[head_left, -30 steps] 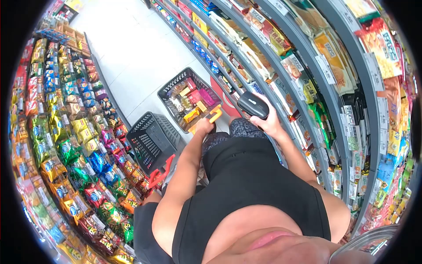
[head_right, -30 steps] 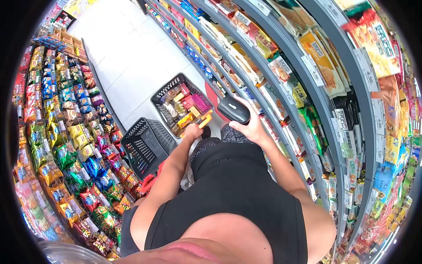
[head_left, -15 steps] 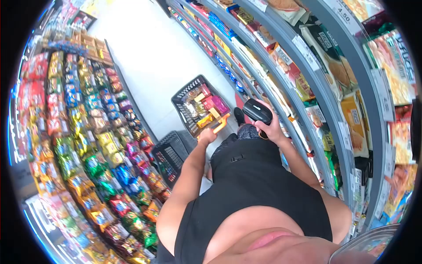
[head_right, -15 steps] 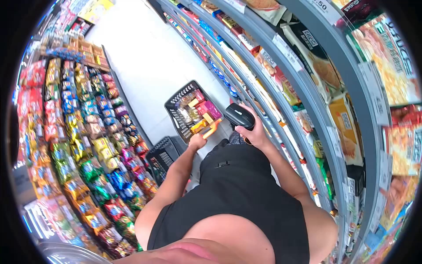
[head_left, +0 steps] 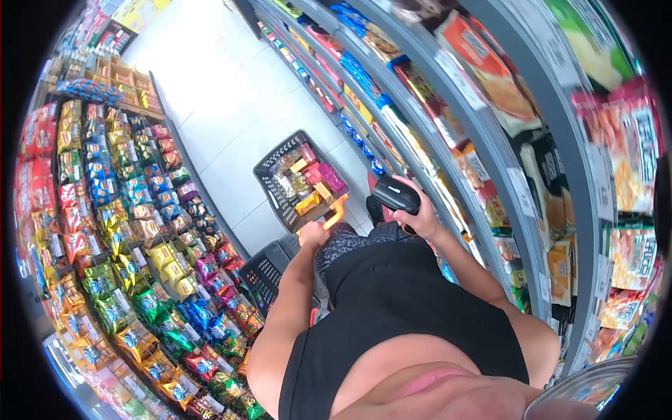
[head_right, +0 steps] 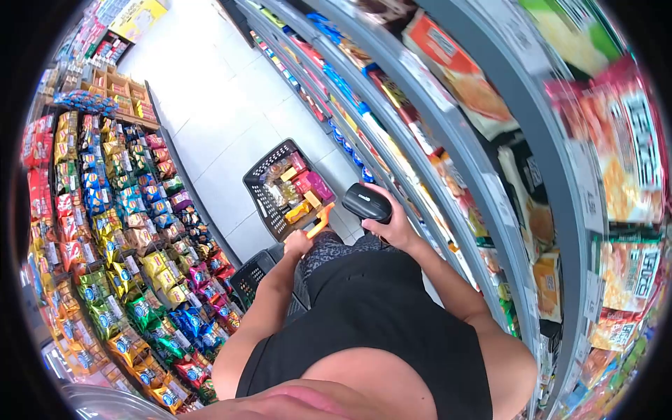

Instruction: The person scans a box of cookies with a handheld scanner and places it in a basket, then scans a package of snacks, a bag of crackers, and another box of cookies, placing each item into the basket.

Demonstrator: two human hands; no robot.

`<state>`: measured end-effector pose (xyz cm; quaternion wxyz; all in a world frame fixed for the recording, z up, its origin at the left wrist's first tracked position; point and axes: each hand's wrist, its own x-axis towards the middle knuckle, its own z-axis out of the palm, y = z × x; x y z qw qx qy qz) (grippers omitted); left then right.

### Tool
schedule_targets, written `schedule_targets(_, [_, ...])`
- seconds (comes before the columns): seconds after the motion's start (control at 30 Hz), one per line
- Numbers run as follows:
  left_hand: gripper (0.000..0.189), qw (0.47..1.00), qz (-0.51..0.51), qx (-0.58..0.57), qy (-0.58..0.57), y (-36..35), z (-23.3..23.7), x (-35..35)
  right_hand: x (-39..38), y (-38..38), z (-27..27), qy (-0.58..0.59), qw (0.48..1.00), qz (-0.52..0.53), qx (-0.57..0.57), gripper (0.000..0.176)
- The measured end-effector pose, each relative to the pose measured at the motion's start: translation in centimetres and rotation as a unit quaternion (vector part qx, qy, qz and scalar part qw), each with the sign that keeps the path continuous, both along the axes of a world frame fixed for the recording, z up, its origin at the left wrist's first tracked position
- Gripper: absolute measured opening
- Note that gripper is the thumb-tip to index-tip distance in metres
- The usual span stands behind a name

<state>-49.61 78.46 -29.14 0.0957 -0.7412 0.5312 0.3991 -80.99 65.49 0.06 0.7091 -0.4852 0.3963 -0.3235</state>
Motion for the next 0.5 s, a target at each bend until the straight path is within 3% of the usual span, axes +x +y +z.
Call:
schedule_targets(0.1, [0.034,1.000,0.003,0.021,-0.010,-2.4,-1.6,2.4,4.0,-2.4,-0.3,0.013,0.999,0.030,0.009,0.082])
schedule_targets(0.17, [0.034,1.000,0.007,-0.010,0.004,-4.5,-1.3,4.0,7.6,-4.0,-0.3,0.019,0.998,0.012,-0.060,0.088])
schedule_targets(0.37, [0.037,0.997,0.004,-0.070,0.042,-9.1,-2.8,9.8,17.6,-7.3,1.7,0.014,0.991,0.043,-0.129,0.092])
schedule_targets(0.5, [0.039,0.997,-0.009,-0.064,0.042,-12.8,-3.5,13.1,21.3,-8.2,2.3,-0.005,0.991,0.031,-0.127,0.094])
